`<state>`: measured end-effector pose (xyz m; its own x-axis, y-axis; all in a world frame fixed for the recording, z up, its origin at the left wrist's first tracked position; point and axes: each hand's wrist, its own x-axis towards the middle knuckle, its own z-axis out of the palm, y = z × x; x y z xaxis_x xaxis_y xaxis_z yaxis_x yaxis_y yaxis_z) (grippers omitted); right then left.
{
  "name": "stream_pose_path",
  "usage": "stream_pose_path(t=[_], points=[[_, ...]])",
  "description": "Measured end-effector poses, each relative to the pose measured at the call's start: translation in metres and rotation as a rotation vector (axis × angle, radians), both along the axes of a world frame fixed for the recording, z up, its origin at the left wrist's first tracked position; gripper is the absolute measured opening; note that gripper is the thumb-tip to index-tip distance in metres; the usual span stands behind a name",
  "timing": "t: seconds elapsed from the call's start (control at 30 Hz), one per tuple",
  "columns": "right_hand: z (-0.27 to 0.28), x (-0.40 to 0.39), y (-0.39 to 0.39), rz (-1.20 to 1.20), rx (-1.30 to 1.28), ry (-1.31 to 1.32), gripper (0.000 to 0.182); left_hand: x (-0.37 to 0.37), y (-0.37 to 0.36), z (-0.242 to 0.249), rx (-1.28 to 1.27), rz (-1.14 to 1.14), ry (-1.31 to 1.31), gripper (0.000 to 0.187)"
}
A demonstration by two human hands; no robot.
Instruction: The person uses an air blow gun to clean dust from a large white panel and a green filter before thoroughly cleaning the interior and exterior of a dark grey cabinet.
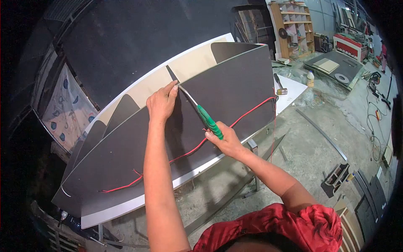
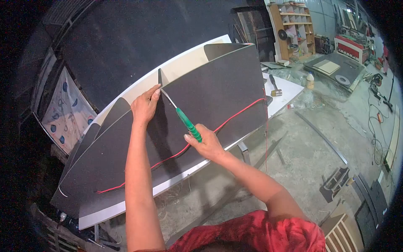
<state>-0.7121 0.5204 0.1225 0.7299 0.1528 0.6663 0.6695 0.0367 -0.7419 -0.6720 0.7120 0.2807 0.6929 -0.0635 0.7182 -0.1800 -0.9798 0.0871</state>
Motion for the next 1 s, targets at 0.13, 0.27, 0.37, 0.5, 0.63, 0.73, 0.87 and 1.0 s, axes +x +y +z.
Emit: stream_pose_path(t=[0.13,0.27,0.37,0.5,0.63,0.73,0.87,1.0], points=[[-0.003,0.000,-0.008,0.041,-0.010,0.010,0.035,-0.002,-0.002,0.001,-0.008,0.016,0.032,0.041],[-0.028,-0.005,-0.012,0.041,0.016,0.014,0.035,-0.002,-0.003,0.001,0.021,0.007,-0.038,0.037],[-0.041,-0.012,-0.016,0.054,-0.025,0.060,0.029,-0.002,-0.003,0.000,0.024,-0.001,-0.053,0.038],[-0.044,-0.010,-0.016,0.027,-0.117,0.062,0.025,-0.003,-0.003,0.000,0.036,0.003,-0.067,0.038],[-0.037,-0.013,-0.012,0.021,-0.070,0.103,0.038,-0.003,-0.002,0.000,0.010,-0.033,-0.084,0.038],[-0.037,-0.015,-0.013,0.038,-0.046,0.114,0.038,-0.001,-0.004,-0.002,0.025,-0.018,-0.080,0.037],[-0.038,-0.012,-0.010,0.029,-0.030,0.077,0.038,-0.002,-0.003,-0.003,0.029,0.008,-0.104,0.037],[-0.038,-0.011,-0.011,0.016,-0.062,0.071,0.039,-0.001,-0.005,-0.003,0.026,0.019,-0.105,0.037]])
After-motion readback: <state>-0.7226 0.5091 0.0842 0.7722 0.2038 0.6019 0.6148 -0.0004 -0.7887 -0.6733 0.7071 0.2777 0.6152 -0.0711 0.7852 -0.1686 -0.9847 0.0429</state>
